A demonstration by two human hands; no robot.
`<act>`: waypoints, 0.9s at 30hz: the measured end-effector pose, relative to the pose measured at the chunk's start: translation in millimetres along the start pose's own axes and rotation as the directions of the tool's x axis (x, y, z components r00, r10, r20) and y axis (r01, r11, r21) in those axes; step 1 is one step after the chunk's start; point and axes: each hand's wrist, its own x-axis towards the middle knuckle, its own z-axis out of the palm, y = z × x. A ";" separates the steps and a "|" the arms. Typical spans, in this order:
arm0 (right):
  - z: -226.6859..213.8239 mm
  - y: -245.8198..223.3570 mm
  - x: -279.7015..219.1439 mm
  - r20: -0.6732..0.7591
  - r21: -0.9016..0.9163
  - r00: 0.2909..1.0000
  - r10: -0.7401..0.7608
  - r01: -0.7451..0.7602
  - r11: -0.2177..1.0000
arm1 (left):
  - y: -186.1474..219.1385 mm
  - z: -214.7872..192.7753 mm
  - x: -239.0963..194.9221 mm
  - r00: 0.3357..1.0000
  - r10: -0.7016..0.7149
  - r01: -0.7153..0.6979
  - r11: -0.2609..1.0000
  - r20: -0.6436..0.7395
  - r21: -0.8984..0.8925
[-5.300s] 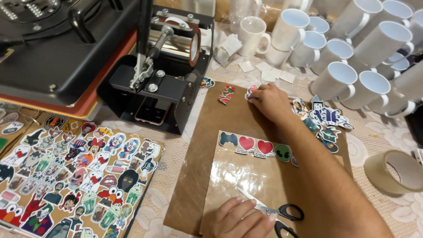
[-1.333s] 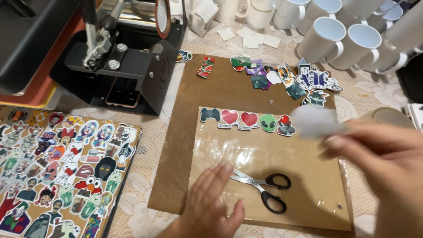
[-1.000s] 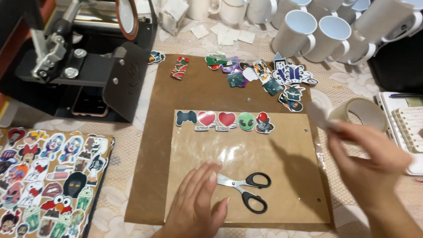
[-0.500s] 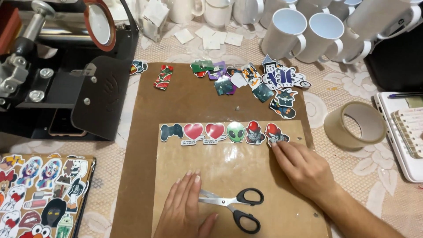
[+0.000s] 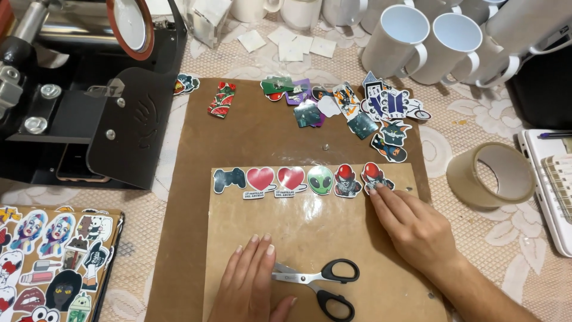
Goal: The person is selecting various stickers, peeling off their backing, and arranging them on a clear plastic sheet in a production area.
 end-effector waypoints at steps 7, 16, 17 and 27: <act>1.7 -2.7 -0.1 0.025 0.035 0.999 -0.032 0.031 0.999 | 0.5 -0.7 0.4 1.000 0.010 -0.010 1.000 -0.024 0.014; 2.3 -2.7 -2.2 0.089 -0.023 0.995 -0.042 0.045 0.999 | -2.0 4.3 -1.5 1.000 -0.003 0.003 0.999 0.006 0.033; 2.0 -2.7 -2.1 0.101 -0.032 0.994 -0.044 0.047 0.998 | -2.0 4.3 -1.6 1.000 -0.008 0.007 0.999 0.015 0.035; -4.9 11.7 0.6 0.097 0.418 0.921 0.378 -0.382 0.824 | -1.6 1.4 -1.4 1.000 0.007 -0.008 0.999 0.019 0.048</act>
